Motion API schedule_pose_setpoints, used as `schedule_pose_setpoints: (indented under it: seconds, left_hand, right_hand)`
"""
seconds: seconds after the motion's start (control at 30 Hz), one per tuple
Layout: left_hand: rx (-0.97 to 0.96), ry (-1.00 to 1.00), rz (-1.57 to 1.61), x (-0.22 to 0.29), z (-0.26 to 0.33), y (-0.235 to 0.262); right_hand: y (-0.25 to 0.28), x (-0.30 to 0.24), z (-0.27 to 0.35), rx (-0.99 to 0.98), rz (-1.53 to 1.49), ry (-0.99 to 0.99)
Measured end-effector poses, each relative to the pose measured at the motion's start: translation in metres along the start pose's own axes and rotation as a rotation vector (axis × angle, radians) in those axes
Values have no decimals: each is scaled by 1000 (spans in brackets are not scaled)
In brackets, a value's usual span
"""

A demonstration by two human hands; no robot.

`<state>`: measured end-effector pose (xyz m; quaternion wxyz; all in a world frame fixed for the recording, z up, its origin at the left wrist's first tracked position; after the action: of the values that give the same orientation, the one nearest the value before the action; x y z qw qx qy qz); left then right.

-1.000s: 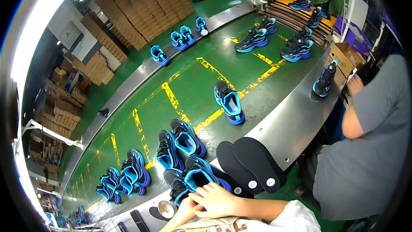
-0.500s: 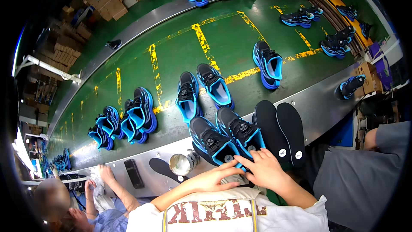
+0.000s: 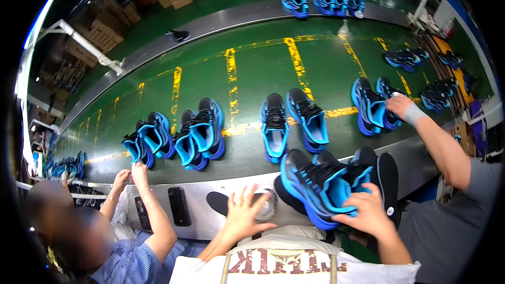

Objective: The person inserts black shoe tree forms into blue and black athletic shoes moving along a conveyor belt. They handle the shoes one at a time, placing the forms inside to maintain the shoe's shape before moving the completed pairs down the line.

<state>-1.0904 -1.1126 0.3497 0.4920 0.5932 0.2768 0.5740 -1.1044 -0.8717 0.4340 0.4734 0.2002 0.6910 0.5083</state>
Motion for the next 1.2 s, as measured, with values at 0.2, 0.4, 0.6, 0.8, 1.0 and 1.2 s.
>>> schedule_pose_setpoints:
  seconds: [0.2, 0.4, 0.6, 0.8, 1.0, 1.2]
  left_hand:
    - [212, 165, 91, -41, 16, -29]
    - [210, 281, 32, -78, 23, -23]
    - [355, 305, 148, -90, 44, -51]
    - [426, 285, -74, -87, -6, -51]
    - [457, 303, -111, -91, -17, -51]
    - [449, 152, -31, -75, 15, -41]
  right_hand:
    - [85, -11, -105, 52, -141, 115]
    - [68, 31, -247, 35, 12, 37]
    - [-18, 86, -400, -52, 114, 170]
    - [28, 158, -593, 346, 404, -106]
    - [47, 123, -604, 566, 321, 61]
    - [14, 110, -501, 72, 395, 256]
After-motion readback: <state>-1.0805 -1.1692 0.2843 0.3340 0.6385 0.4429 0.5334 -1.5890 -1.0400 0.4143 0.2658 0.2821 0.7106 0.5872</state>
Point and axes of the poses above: each hand's wrist, its own z-axis away from the middle knuckle, its own y-axis out of the back of the hand, x = y × z, the point moved 8 cm from there along -z, towards the middle knuckle, and after that the axes turned 10 degrees about y, right-handed, at the moved point
